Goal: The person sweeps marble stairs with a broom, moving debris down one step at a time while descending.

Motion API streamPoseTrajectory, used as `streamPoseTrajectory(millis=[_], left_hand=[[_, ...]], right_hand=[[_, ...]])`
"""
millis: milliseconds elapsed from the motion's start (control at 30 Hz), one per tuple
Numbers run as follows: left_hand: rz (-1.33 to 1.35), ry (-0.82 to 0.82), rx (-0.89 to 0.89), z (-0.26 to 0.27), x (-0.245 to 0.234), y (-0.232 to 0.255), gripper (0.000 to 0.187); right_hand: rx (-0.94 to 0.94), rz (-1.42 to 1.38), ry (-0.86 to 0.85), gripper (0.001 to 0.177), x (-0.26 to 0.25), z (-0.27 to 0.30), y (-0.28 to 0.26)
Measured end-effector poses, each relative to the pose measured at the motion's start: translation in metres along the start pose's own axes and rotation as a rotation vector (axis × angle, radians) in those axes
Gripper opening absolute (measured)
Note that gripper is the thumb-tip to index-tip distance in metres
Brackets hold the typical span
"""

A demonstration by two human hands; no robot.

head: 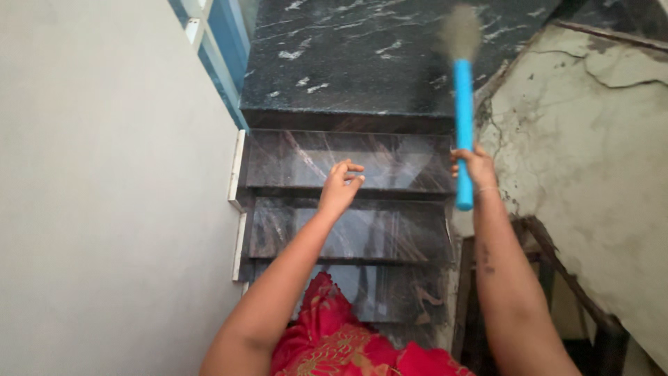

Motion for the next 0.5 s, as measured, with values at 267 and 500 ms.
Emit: streamPoseTrajectory(millis=[267,500], left_hand=[[0.011,0.068,-0.036,0.019,-0.022,-0.053,0.023],[-0.233,0.008,-0.255,0.013,0.005,-0.129,0.032]], right_hand=[[0.060,0.189,0.080,0.058,0.076,0.010,0.161],[0.163,0.282,-0.178,0.088,0.244,0.115,0.196]])
Point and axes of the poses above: each hand's wrist, its own z-axis away from the middle knuckle, its own x-axis out of the palm, y = z × x, the point moved 8 cm from there along -z, towards the middle knuckle, and after that the axes turned 13 degrees about -y, right-handed, at the moved point
